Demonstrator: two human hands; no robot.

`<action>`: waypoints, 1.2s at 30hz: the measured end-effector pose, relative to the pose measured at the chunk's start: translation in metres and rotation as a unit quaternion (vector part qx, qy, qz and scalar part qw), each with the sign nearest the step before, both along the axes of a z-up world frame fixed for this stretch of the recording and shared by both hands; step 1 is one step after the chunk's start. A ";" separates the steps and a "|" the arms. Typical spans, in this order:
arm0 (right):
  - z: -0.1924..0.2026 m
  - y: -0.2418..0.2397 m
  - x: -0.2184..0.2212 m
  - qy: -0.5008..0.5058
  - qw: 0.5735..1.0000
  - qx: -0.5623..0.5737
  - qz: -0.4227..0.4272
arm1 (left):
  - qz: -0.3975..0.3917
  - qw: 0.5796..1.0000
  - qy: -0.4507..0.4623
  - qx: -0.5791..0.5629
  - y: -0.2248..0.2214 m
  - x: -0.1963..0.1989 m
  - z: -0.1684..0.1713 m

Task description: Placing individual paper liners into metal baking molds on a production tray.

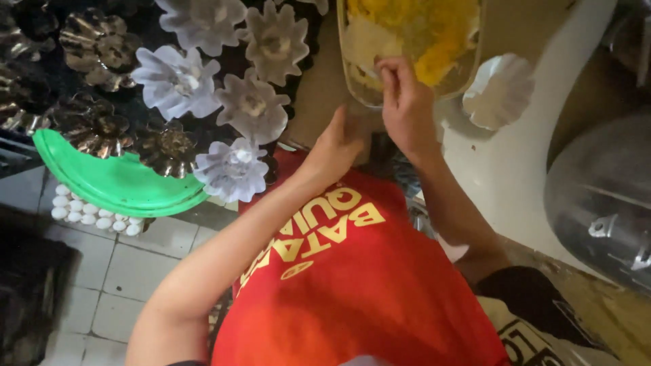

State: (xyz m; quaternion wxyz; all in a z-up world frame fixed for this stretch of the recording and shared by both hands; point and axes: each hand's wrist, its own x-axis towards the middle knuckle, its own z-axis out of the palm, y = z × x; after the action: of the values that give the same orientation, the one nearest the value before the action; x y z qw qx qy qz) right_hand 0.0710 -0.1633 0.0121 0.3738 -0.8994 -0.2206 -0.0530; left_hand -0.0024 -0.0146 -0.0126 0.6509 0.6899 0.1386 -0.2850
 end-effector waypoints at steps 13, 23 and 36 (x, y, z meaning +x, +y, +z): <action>0.002 0.011 0.005 0.154 0.975 -0.138 0.083 | 0.031 0.997 -0.050 -0.053 -0.011 -0.005 -0.015; -0.006 0.011 0.025 0.241 0.964 -0.110 -0.027 | 0.016 0.998 -0.054 -0.020 -0.015 -0.003 -0.032; 0.028 0.000 0.051 0.580 0.745 0.317 -0.092 | -0.163 0.969 -0.177 0.053 0.104 -0.048 0.070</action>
State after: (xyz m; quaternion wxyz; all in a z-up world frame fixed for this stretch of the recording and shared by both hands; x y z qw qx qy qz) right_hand 0.1223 -0.1633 0.0402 0.6864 -0.6022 0.1521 0.3783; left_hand -0.0500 0.0897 0.0574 0.5728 0.7759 -0.0785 -0.2524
